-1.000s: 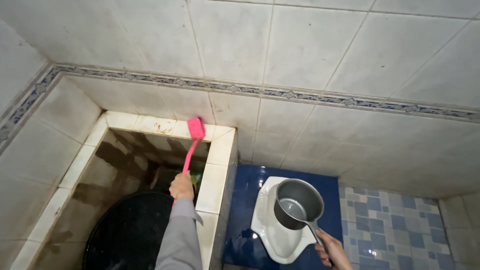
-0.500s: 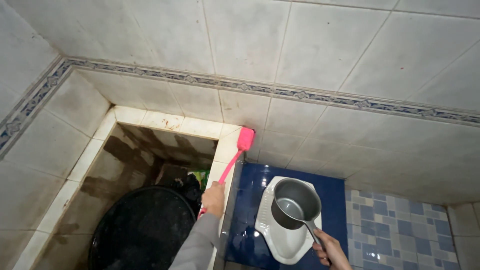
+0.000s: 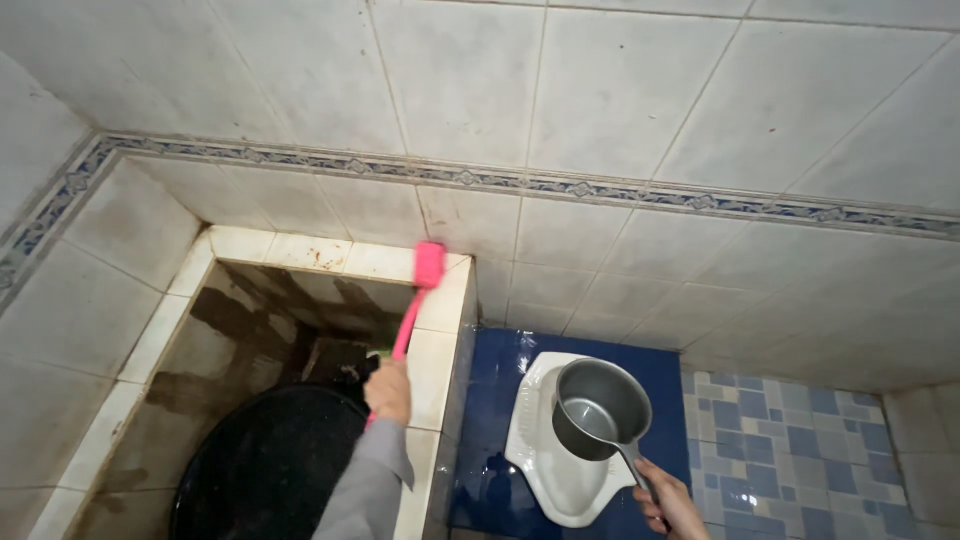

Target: Cleaning a squat toilet and the surrounding tiled floor using a brush and water from a dipper.

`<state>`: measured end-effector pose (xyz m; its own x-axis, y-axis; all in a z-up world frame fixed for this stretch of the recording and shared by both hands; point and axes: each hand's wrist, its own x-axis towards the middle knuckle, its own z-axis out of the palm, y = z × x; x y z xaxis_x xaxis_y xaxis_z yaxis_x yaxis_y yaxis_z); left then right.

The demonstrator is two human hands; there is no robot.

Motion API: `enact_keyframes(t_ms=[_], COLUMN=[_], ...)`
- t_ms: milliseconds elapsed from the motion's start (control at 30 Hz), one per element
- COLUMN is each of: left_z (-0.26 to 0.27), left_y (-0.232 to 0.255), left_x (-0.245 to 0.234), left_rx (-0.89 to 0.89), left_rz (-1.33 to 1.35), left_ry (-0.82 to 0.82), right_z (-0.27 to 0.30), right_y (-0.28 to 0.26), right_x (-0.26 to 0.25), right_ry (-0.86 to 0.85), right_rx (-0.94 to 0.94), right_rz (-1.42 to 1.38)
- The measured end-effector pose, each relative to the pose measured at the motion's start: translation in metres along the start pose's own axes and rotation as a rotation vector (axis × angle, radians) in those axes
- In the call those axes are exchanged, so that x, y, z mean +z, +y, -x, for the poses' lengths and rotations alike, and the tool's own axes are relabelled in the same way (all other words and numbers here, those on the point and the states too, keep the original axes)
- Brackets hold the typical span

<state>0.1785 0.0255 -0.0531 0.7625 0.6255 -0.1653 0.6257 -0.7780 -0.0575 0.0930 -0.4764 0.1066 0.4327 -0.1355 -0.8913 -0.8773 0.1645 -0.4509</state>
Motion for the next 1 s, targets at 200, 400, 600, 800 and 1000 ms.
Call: enact_keyframes(t_ms=[200,400,600,800,1000], left_z=[0.015,0.023,0.021,-0.045,0.032], left_y=[0.022,0.037,0.065,0.086,0.023], left_x=[-0.015,-0.130,-0.143,-0.115,-0.090], left_rx=[0.015,0.142,0.093,-0.061,0.075], left_rz=[0.066,-0.243,-0.389,-0.261,-0.298], left_ry=[-0.028,-0.333,-0.320,-0.171,-0.209], right_z=[0.020,0.004,0.007,0.011,0.007], right_y=[-0.006,-0.001,-0.008,-0.009,-0.008], right_x=[0.018,0.013,0.005,-0.004,-0.011], right_ry=[-0.049,-0.152,-0.096,-0.067,-0.042], right_rx=[0.021,-0.064,-0.087,-0.107,-0.052], right_rz=[0.051,0.060,0.033,-0.006,-0.006])
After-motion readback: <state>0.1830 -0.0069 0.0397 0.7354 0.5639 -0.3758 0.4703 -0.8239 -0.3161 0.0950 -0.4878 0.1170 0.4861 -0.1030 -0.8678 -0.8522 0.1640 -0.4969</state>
